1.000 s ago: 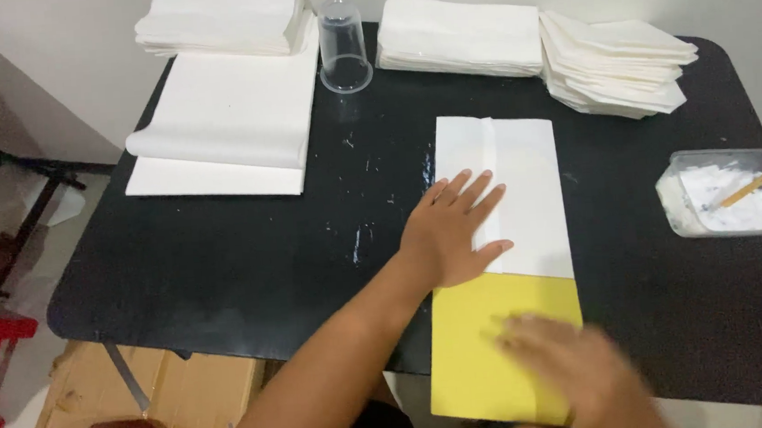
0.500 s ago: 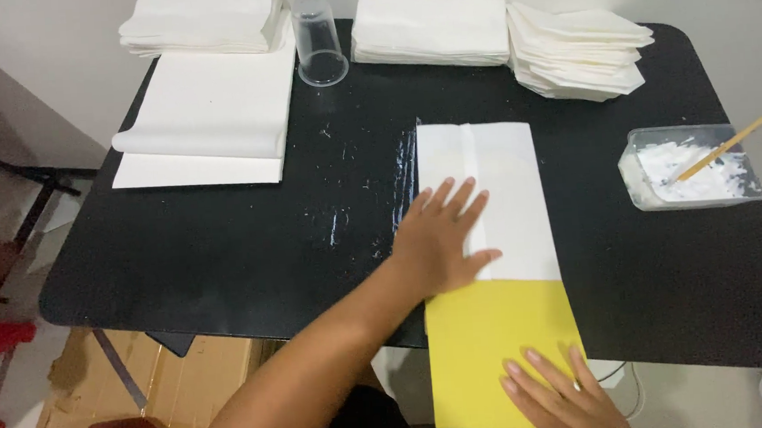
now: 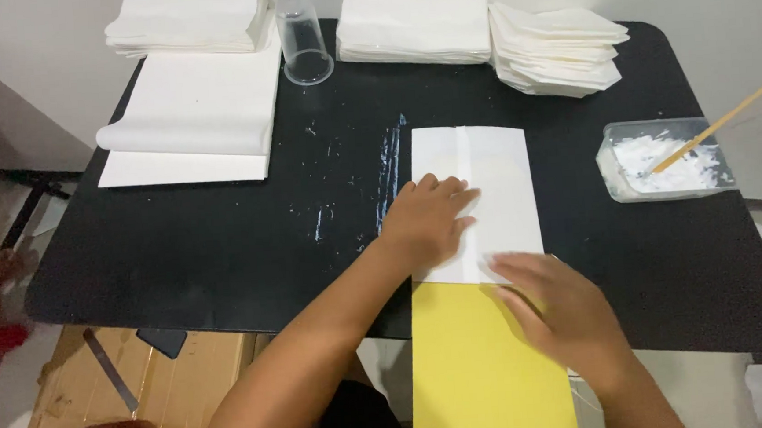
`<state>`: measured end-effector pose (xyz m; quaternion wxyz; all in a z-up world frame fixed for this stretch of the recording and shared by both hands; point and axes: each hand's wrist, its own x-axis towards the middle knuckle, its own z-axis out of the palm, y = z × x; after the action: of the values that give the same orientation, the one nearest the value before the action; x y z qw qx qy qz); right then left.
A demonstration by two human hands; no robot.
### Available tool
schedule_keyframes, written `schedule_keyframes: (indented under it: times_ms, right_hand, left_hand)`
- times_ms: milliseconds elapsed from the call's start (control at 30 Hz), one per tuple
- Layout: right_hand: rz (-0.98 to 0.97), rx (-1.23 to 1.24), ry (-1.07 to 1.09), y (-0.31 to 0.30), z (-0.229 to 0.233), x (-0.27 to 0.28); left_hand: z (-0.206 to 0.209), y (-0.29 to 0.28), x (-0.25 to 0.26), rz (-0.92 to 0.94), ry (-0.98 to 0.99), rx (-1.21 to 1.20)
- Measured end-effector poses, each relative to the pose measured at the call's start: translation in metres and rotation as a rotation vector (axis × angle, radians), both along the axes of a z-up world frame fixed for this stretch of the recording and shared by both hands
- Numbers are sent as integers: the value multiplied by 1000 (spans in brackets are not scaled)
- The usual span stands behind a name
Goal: Folding paper sheets and applying glue with a brush to assemble handmade bags.
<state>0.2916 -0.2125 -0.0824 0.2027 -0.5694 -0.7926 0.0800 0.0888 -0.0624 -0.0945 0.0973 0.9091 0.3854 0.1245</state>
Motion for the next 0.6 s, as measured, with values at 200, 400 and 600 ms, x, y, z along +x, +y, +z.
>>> schedule_keyframes:
  times_ms: [200,400,600]
  right_hand:
    - [189,61,28,23,-3,-9]
    - [106,-89,43,24,3,-9]
    - [71,-90,88,25,4,-11]
  left_hand:
    - [2,28,-4,44,32,37]
    - [2,76,6,73,36,10]
    - [12,95,26,168,252,-100]
